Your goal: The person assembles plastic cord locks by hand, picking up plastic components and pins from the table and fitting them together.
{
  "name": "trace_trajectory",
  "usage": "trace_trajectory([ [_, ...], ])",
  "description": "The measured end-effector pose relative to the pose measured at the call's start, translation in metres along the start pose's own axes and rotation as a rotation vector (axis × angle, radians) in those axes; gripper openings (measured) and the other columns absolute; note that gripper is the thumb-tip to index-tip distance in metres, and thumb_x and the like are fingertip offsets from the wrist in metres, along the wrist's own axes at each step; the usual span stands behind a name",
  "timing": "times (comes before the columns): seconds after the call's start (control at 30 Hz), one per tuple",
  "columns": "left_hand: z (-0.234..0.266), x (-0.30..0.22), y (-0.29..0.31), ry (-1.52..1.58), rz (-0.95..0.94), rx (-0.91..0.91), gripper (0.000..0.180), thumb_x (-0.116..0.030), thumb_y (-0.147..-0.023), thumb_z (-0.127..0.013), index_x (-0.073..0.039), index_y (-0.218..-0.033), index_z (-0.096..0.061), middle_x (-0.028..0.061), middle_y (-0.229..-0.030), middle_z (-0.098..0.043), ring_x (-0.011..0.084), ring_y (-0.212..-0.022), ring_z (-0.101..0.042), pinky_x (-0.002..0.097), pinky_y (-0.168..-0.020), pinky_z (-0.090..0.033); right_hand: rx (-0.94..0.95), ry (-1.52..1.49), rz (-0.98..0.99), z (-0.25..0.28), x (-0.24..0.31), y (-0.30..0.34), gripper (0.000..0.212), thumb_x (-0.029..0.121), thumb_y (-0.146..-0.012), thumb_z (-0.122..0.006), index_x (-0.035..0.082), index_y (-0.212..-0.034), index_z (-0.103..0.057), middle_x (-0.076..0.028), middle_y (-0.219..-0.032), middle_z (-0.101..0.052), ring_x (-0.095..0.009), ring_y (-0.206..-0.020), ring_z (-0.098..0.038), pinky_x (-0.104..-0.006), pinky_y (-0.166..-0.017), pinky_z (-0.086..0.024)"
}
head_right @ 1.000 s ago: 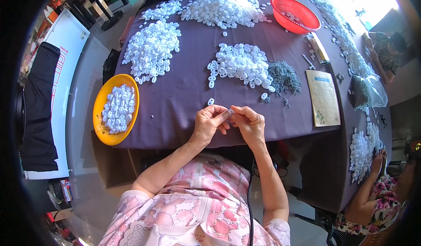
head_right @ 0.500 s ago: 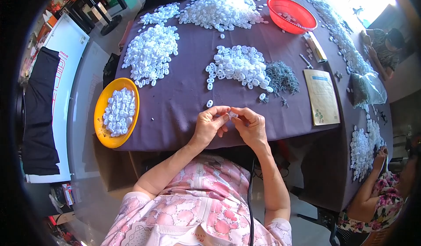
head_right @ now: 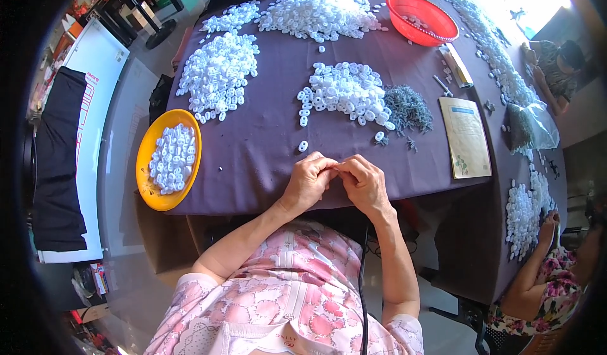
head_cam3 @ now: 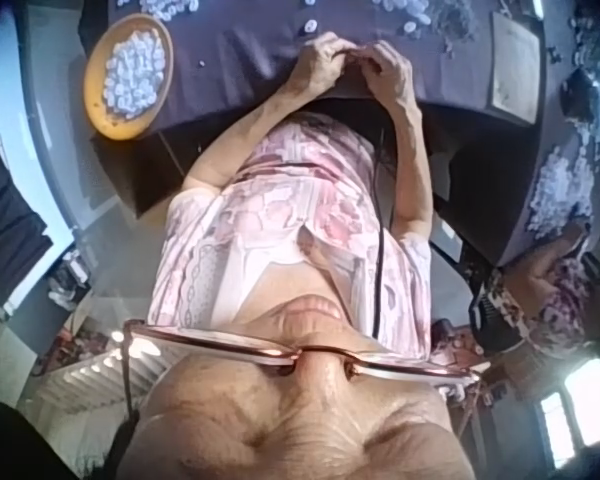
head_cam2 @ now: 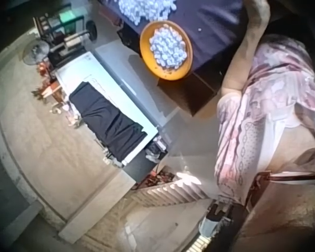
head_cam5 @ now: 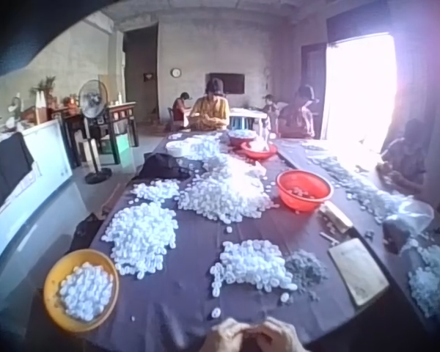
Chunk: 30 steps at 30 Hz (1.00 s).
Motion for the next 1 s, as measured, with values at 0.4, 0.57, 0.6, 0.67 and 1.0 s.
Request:
trace_trajectory([
  [0.4,0.004,-0.013,0.003,-0.216,-0.115,-0.064,0.008,0.003,-0.078,-0.059,-0.002,-0.082,-0.064,0.0158,-0.079,-0.057,0.0337,-0.072,-0.06,0.039,-0.063,-0.049,-0.026,-0.077,-0.032,-0.002,-0.005,0.005,0.017,-0.005,-0.072,-0.065,0.004,-0.087,-0.065,-0.009,-0.083,-0.064,-0.025,-0.074,-0.065,-0.0316,-0.064,-0.052],
  [0.57,0.005,-0.003,0.0,-0.226,-0.019,-0.01,0.003,-0.001,-0.076,-0.062,-0.002,-0.079,-0.062,0.0156,-0.081,-0.059,0.0346,-0.072,-0.06,0.0406,-0.064,-0.05,-0.048,-0.098,-0.037,0.003,-0.001,0.002,0.013,-0.004,-0.074,-0.065,0.001,-0.086,-0.065,-0.01,-0.082,-0.064,-0.025,-0.071,-0.065,-0.0308,-0.062,-0.051],
  [0.6,0.005,-0.002,0.0,-0.266,-0.012,-0.03,0.007,0.001,-0.074,-0.066,-0.002,-0.08,-0.064,0.013,-0.078,-0.059,0.0305,-0.072,-0.061,0.0365,-0.063,-0.049,-0.039,-0.127,-0.057,0.003,-0.003,0.002,0.012,-0.003,-0.075,-0.066,0.0,-0.086,-0.065,-0.01,-0.082,-0.065,-0.024,-0.07,-0.065,-0.0295,-0.061,-0.051],
  [0.67,0.005,0.001,-0.002,-0.262,-0.005,-0.03,0.007,0.001,-0.074,-0.066,-0.002,-0.079,-0.063,0.0132,-0.078,-0.059,0.0306,-0.071,-0.061,0.0369,-0.063,-0.049,-0.022,-0.167,-0.076,0.001,-0.007,0.001,0.013,-0.004,-0.074,-0.066,0.0,-0.086,-0.065,-0.01,-0.082,-0.065,-0.022,-0.07,-0.065,-0.0284,-0.061,-0.05],
  [1.0,-0.007,0.002,-0.001,-0.498,0.017,0.076,0.005,-0.003,-0.079,-0.06,-0.003,-0.08,-0.056,0.0151,-0.084,-0.057,0.0359,-0.076,-0.061,0.0441,-0.065,-0.049,0.012,-0.155,-0.038,-0.003,-0.006,-0.001,0.014,-0.007,-0.074,-0.064,0.0,-0.087,-0.065,-0.01,-0.081,-0.064,-0.022,-0.07,-0.064,-0.0285,-0.061,-0.049],
])
Point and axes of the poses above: each hand's wrist, its own y-axis away from the middle knuckle, its own z-axis out of the back of the hand, x = y × z, the point moved 10 cm from there along -y, towards the middle knuckle
